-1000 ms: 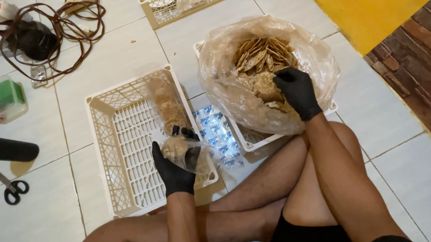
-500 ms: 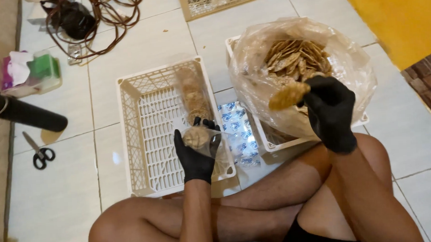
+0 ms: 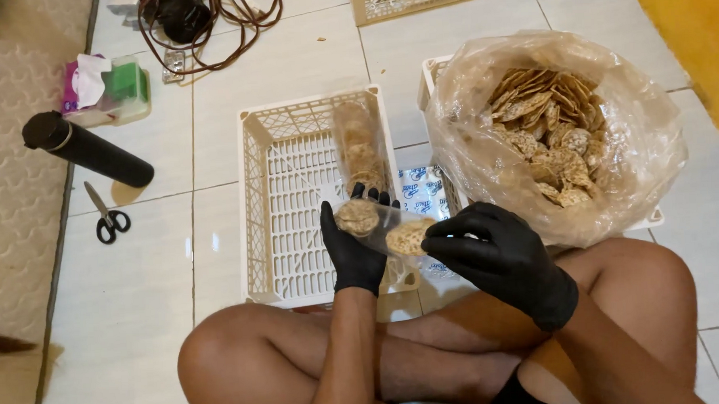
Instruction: A person wearing black gloves is manually packaging thin, round chips into long plastic sleeves.
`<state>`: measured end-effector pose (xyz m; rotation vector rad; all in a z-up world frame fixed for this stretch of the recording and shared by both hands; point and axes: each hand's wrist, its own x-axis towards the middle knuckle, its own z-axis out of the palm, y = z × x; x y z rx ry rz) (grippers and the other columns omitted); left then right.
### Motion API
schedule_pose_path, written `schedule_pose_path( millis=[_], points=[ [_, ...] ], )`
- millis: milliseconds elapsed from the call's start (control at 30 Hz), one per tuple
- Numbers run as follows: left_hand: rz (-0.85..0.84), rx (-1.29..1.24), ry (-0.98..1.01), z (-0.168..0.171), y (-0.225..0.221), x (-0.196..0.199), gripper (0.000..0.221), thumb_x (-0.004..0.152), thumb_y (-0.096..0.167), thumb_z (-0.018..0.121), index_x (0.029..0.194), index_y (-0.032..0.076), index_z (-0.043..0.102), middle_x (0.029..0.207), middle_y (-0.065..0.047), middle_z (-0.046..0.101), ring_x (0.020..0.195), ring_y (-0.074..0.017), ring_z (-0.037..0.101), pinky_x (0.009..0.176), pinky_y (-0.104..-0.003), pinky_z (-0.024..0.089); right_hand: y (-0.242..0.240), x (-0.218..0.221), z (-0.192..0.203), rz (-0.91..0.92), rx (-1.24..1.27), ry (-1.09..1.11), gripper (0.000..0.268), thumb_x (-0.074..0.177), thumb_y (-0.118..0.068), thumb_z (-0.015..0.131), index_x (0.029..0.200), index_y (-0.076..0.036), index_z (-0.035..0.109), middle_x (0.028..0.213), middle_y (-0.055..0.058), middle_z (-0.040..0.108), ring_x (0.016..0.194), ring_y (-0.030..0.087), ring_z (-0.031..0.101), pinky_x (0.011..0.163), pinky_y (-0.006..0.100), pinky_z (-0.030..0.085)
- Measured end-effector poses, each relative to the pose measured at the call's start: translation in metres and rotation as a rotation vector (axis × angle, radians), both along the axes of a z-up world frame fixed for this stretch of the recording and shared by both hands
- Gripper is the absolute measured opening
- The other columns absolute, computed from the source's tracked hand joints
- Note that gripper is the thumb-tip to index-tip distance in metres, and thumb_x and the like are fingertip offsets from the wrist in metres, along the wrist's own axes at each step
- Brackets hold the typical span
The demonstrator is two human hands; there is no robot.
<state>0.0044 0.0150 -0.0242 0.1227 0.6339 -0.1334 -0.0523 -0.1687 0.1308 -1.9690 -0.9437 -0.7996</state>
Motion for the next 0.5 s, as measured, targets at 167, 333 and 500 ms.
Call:
schedule_pose_path(
  millis=[167, 333, 500],
  points=[
    [0.006, 0.044, -0.025, 0.025, -0.007, -0.002, 0.079, 0.081, 0.067, 0.071, 0.126, 0.003, 0.060, 0.123, -0.022, 0.066, 0.110, -0.0406, 0.068, 0.091, -0.059, 0.056, 0.004, 0.001, -0.024, -0.165, -0.124, 0.006, 0.009, 0.089, -0.022, 0.080, 0.096, -0.028, 0.081, 0.131, 0.006, 0.061, 0.120, 0.033, 0.046, 0.101, 0.042, 0.044],
    [0.012, 0.069, -0.087, 0.050, -0.008, -0.006, 0.081, 0.085, 0.068, 0.067, 0.131, 0.001, 0.062, 0.125, -0.024, 0.066, 0.113, -0.0414, 0.067, 0.092, -0.057, 0.056, 0.021, -0.003, -0.012, -0.134, -0.163, 0.108, 0.003, 0.092, -0.019, 0.076, 0.094, -0.019, 0.077, 0.155, 0.012, 0.052, 0.145, 0.041, 0.035, 0.112, 0.047, 0.037],
    [0.003, 0.087, -0.095, 0.034, -0.007, 0.000, 0.086, 0.084, 0.071, 0.066, 0.133, 0.001, 0.063, 0.124, -0.024, 0.067, 0.111, -0.0418, 0.068, 0.093, -0.056, 0.056, 0.021, 0.003, -0.031, -0.125, -0.230, 0.190, 0.003, 0.086, -0.019, 0.079, 0.087, -0.021, 0.078, 0.156, 0.006, 0.053, 0.150, 0.038, 0.031, 0.113, 0.046, 0.040]
  ],
)
